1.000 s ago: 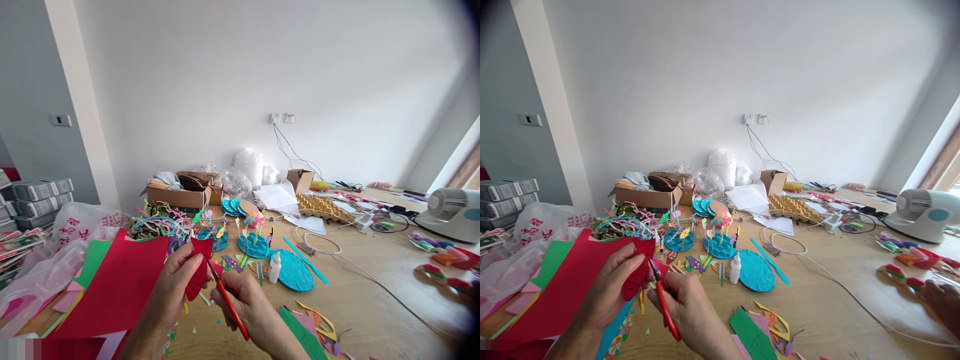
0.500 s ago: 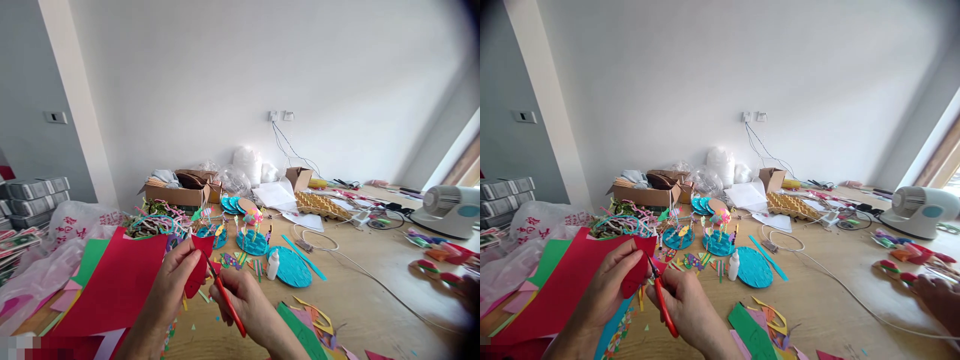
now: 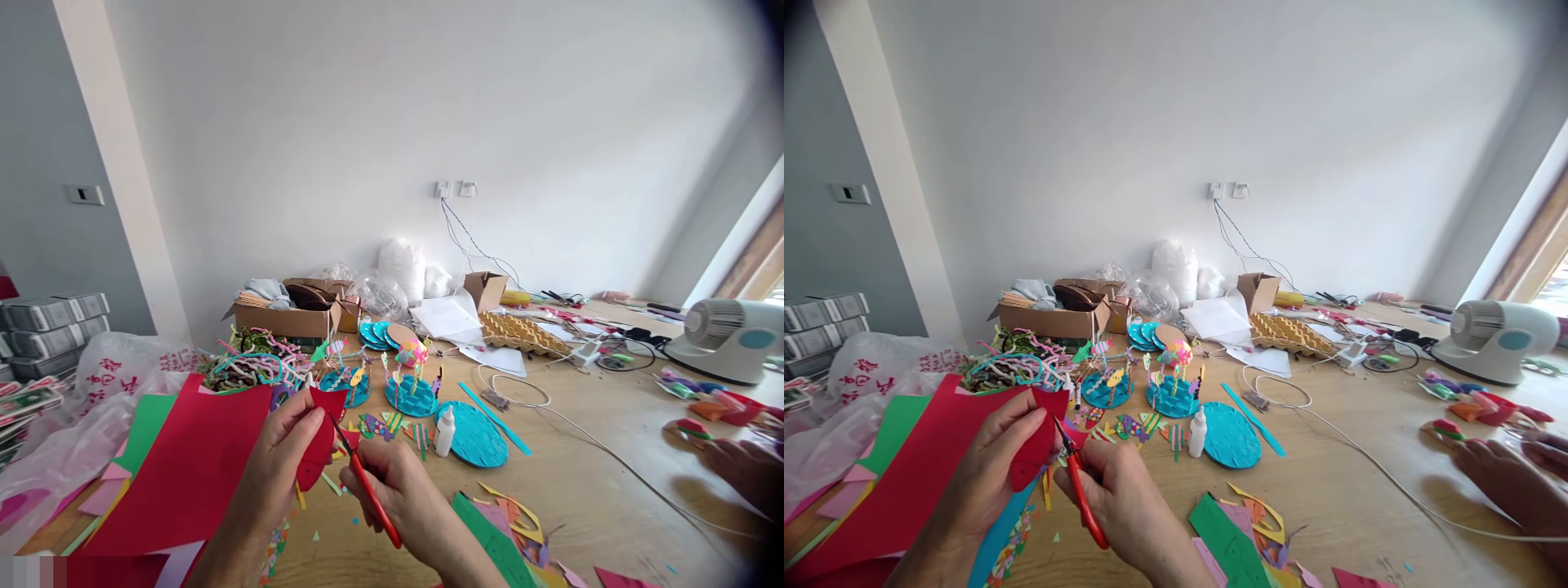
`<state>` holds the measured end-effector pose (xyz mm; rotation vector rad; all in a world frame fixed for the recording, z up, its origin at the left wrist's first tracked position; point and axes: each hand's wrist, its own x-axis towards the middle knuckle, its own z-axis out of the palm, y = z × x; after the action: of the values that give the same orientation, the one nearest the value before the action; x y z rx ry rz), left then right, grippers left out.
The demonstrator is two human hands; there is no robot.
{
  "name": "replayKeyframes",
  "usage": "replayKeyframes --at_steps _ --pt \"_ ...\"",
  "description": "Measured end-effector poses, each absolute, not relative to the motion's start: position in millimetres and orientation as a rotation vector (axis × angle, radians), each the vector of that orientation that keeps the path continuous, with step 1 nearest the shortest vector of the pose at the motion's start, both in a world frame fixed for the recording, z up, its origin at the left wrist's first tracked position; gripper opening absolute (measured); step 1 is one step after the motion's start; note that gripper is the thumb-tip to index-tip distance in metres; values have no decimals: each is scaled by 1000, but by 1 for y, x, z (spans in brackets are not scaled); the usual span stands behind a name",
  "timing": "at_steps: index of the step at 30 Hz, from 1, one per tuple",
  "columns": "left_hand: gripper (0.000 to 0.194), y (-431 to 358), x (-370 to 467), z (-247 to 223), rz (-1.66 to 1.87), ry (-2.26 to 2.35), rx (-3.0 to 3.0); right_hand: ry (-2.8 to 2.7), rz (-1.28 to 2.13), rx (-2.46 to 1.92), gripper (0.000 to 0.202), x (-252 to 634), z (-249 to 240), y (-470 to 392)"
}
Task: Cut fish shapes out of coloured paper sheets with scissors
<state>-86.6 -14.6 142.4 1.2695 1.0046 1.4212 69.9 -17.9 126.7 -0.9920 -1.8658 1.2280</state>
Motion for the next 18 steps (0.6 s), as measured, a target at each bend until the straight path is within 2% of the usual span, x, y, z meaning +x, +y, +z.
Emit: replayKeyframes --at_steps 18 --pt "25 -15 -87 142 1427 992 1246 -1874 1202 -985 28 70 127 -17"
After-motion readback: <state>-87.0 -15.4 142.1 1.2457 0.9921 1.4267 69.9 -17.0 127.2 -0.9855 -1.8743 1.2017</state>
